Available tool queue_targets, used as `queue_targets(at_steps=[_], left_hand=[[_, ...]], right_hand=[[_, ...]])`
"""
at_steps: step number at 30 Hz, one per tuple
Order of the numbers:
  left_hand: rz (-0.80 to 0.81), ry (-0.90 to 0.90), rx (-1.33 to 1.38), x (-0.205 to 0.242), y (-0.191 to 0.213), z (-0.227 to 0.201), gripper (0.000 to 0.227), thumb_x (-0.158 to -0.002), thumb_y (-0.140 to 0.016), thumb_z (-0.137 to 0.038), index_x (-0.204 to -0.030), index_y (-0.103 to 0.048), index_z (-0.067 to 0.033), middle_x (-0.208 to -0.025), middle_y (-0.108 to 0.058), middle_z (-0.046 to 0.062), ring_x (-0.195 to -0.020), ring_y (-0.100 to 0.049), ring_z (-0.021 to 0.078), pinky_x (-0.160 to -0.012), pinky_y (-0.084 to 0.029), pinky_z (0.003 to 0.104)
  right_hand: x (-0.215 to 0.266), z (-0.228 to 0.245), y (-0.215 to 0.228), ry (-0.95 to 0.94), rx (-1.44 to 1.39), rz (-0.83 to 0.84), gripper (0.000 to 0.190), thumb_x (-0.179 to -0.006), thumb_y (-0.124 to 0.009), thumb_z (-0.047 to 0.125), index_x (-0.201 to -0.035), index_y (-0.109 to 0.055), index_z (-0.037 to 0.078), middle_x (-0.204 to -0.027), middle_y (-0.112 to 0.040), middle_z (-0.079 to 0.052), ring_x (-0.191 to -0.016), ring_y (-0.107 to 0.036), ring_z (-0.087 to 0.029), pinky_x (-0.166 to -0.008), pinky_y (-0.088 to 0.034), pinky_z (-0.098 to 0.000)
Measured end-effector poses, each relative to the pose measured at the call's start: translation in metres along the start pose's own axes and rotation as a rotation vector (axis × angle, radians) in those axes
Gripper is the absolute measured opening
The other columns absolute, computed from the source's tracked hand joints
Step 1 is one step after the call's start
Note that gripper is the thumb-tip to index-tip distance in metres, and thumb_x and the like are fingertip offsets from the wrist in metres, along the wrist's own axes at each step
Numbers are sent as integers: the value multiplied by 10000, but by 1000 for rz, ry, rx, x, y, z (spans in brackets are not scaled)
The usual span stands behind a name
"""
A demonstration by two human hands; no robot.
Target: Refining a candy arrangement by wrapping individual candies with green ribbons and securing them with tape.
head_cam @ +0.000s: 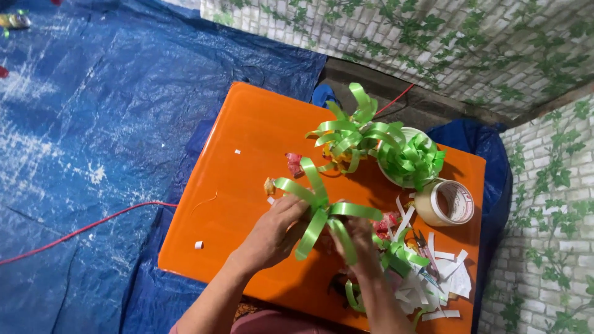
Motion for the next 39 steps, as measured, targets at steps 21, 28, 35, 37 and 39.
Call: queue_targets(at_steps=[21,28,35,37,39], left_hand=[[-153,146,50,6,2,36,269,-892,-799,-194,-1104,-649,-123,-994,-707,52,-884,-641,238,-803,-484,362],[-138,91,121,-3,7,23,126,-914,-768,-182,-966,-664,-134,-850,-652,-20,-780,-589,174,-763,-459,333],[-135,75,104,-2,7,27,191,-901,-764,-113,-1082,-705,-140,-891,-706,-5,-818,-655,186,-758,-520,341],[-153,167,145,-2,3,31,251,-875,-803,-168,-1112,-725,-155,-934,-734,24,-912,-680,242,-826,-525,398],[-174,258,185,-1,3,33,316,-848,-844,-223,-1143,-746,-170,-977,-761,52,-1006,-706,299,-894,-529,456]], right_hand=[[-8,57,-6,-20,-523,-90,152,-926,-707,16,-1064,-702,80,-1048,-684,-78,-957,-682,-241,-826,-606,-380],[-15,76,-15,100,-514,-26,204,-969,-734,206,-1128,-751,80,-1086,-776,-100,-988,-755,-255,-882,-631,-406],[-20,73,-18,64,-456,-50,165,-943,-745,191,-1089,-764,116,-1073,-792,-87,-955,-777,-223,-793,-679,-378],[-20,61,-16,116,-364,-122,112,-958,-684,136,-1023,-754,76,-954,-740,-62,-873,-680,-155,-790,-592,-329],[-18,49,-12,167,-273,-192,129,-973,-625,79,-957,-745,36,-835,-688,-39,-790,-582,-91,-786,-505,-282]])
Point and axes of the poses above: each hand's wrist, its own x-axis away from the middle knuckle, its own y-axis out of the back of the hand, z = x × y, the point moved 4 cm from there along -x, towards the middle knuckle
